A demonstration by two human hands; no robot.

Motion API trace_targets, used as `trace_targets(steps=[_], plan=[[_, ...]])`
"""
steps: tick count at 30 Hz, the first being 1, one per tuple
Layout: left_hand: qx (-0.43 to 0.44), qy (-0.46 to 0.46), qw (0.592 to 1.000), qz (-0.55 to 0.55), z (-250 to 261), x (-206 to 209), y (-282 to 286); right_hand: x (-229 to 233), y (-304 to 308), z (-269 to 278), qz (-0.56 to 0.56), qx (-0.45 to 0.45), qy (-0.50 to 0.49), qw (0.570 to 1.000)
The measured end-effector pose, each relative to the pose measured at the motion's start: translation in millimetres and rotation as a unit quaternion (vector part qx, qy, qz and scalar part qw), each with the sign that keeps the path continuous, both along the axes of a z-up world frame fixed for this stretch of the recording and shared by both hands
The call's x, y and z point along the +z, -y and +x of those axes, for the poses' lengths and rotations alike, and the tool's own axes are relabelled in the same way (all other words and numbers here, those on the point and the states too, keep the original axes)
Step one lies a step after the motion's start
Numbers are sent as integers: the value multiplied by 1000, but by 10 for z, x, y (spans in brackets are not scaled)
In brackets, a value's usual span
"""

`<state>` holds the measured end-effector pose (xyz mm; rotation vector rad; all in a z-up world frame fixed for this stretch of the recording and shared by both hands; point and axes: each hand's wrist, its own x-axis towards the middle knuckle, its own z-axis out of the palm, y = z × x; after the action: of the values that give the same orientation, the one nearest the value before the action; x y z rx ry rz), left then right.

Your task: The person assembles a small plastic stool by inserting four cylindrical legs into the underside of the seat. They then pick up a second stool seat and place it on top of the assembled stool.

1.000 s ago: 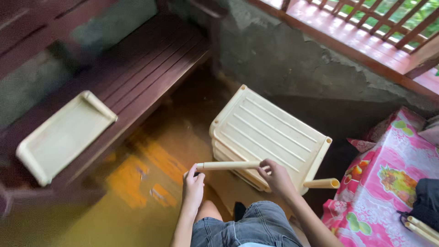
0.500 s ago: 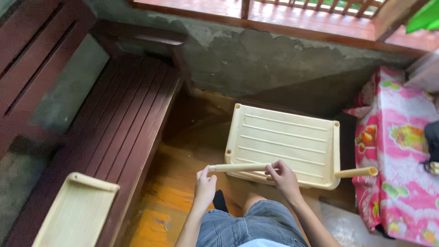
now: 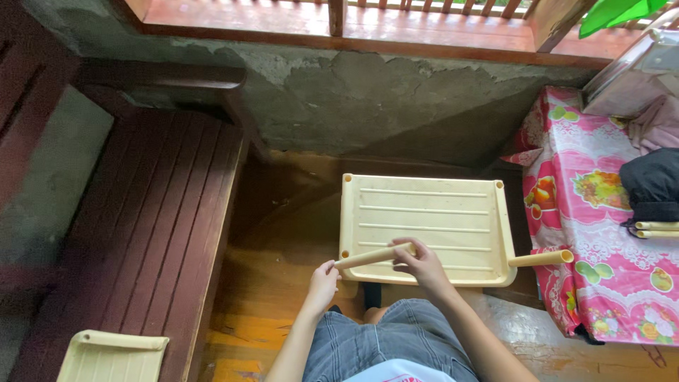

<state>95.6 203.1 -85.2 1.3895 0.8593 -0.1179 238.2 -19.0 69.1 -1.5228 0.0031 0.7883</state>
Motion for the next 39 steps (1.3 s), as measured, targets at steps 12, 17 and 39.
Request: trace_targets(steps=[12, 17, 39], plan=[[-81, 138, 987, -14, 228, -601, -37, 303, -641, 29, -124, 142, 197, 962], [-72, -48, 996, -6, 261, -646, -98, 334, -718, 41, -118, 180, 233, 948], [-50, 11, 998, 41, 339, 213, -197, 402, -957, 106, -86, 342, 361, 863]])
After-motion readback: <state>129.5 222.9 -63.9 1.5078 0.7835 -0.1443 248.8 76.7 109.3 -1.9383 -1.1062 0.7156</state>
